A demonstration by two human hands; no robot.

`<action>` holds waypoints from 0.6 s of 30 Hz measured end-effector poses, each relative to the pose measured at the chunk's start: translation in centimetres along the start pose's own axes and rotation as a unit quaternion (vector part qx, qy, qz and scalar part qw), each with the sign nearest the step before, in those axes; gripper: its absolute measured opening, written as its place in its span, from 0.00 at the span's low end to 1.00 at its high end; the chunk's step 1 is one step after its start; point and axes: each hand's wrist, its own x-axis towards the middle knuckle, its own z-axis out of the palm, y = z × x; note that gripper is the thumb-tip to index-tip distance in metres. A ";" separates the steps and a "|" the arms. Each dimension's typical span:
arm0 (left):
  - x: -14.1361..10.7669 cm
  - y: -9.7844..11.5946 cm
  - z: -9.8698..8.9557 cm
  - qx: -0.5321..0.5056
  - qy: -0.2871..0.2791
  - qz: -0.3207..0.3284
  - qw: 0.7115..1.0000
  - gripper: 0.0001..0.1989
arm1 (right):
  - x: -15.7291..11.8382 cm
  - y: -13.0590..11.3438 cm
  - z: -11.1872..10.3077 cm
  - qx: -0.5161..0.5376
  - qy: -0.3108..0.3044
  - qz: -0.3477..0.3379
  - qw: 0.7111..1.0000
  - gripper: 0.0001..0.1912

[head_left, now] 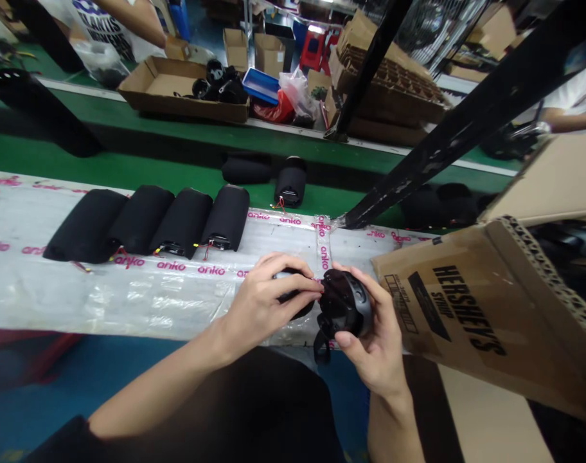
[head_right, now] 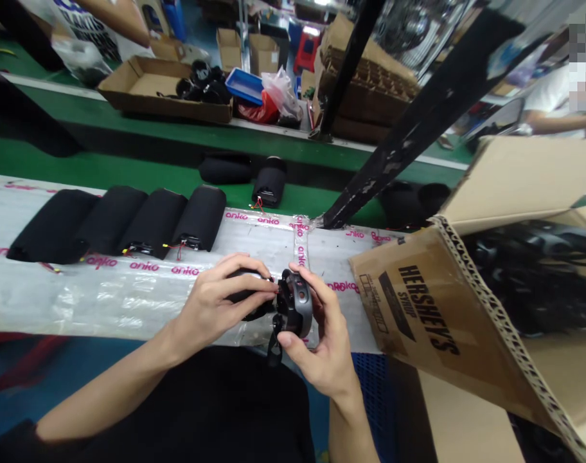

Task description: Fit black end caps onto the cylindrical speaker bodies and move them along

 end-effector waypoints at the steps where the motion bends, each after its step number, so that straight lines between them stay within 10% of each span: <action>1: -0.1 0.0 -0.1 -0.001 0.006 -0.010 1.000 0.03 | 0.1 -0.1 0.0 -0.004 0.000 0.001 1.000 0.39; 18: -0.9 -0.8 -1.2 -0.066 -0.037 -0.072 0.995 0.02 | 2.0 -1.5 -1.3 0.006 -0.105 0.042 0.994 0.45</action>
